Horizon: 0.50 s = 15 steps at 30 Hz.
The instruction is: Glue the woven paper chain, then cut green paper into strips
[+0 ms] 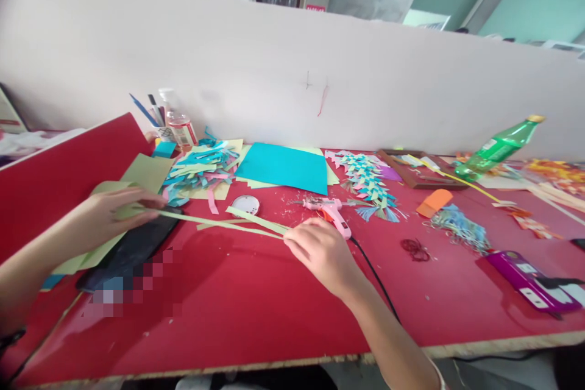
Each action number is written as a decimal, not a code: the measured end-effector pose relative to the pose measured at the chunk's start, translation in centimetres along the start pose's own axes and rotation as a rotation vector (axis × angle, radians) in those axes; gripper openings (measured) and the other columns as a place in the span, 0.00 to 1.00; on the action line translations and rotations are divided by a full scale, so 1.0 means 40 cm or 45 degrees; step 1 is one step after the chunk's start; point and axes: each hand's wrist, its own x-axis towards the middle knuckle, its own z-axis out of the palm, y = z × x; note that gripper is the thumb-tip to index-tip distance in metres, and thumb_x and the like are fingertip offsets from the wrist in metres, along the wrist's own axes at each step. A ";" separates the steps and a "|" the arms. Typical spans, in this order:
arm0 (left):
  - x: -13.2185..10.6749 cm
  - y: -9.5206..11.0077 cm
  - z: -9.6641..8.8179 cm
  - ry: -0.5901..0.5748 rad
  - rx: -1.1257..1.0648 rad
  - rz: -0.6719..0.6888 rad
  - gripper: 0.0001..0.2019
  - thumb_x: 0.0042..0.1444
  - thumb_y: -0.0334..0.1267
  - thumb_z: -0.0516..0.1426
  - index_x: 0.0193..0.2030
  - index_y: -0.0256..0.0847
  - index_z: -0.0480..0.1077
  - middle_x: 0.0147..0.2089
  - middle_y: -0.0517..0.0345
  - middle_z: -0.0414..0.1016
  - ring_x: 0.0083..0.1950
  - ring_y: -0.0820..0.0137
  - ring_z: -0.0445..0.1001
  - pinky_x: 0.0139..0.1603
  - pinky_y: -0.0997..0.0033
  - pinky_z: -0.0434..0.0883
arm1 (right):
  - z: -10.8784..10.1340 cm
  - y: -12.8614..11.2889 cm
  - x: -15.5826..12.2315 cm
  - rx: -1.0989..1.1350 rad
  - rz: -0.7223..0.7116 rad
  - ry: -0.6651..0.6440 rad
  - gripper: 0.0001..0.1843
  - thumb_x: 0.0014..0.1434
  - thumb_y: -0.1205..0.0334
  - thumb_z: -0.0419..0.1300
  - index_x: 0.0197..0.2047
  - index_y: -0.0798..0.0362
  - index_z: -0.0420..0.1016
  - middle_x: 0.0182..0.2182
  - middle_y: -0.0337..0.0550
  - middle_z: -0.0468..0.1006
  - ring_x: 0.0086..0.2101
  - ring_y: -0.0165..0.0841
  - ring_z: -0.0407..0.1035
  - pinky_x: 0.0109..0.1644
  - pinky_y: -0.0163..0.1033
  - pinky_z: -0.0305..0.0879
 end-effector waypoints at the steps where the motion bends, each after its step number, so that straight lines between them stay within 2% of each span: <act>1: 0.002 0.015 0.005 0.026 0.060 0.052 0.15 0.55 0.46 0.52 0.46 0.40 0.66 0.44 0.59 0.72 0.47 0.64 0.68 0.50 0.65 0.63 | -0.001 -0.009 0.004 -0.147 -0.152 0.088 0.07 0.57 0.71 0.52 0.32 0.53 0.69 0.27 0.39 0.75 0.30 0.28 0.69 0.41 0.39 0.64; 3: 0.003 0.058 0.021 0.069 0.120 0.161 0.18 0.55 0.47 0.52 0.49 0.40 0.64 0.48 0.56 0.69 0.52 0.61 0.65 0.55 0.59 0.58 | -0.003 -0.029 0.012 -0.383 -0.390 0.200 0.09 0.56 0.73 0.52 0.33 0.52 0.69 0.28 0.40 0.76 0.30 0.29 0.69 0.43 0.41 0.63; 5: 0.003 0.111 0.043 0.067 0.045 0.297 0.19 0.54 0.49 0.52 0.50 0.42 0.64 0.49 0.53 0.69 0.52 0.61 0.65 0.54 0.60 0.60 | -0.005 -0.051 0.018 -0.549 -0.527 0.269 0.09 0.56 0.73 0.52 0.33 0.51 0.70 0.28 0.39 0.77 0.30 0.29 0.69 0.42 0.40 0.64; 6: 0.003 0.137 0.053 0.013 -0.004 0.346 0.20 0.54 0.49 0.52 0.51 0.43 0.63 0.50 0.53 0.69 0.51 0.61 0.66 0.52 0.62 0.62 | -0.006 -0.060 0.020 -0.602 -0.573 0.296 0.09 0.55 0.73 0.53 0.33 0.49 0.70 0.28 0.38 0.77 0.30 0.28 0.69 0.41 0.39 0.64; 10: 0.013 0.217 0.086 -0.115 -0.250 0.396 0.18 0.55 0.47 0.52 0.51 0.43 0.63 0.48 0.52 0.69 0.47 0.66 0.69 0.44 0.69 0.66 | -0.009 -0.076 0.021 -0.657 -0.666 0.320 0.08 0.56 0.70 0.54 0.32 0.46 0.70 0.28 0.34 0.77 0.30 0.27 0.69 0.38 0.36 0.64; 15: 0.033 0.241 0.132 -0.108 -0.420 0.443 0.13 0.56 0.42 0.53 0.46 0.41 0.66 0.45 0.53 0.69 0.46 0.67 0.67 0.46 0.70 0.64 | -0.001 -0.067 0.007 -0.687 -0.718 0.234 0.07 0.55 0.70 0.55 0.31 0.49 0.70 0.29 0.37 0.77 0.30 0.27 0.67 0.38 0.37 0.63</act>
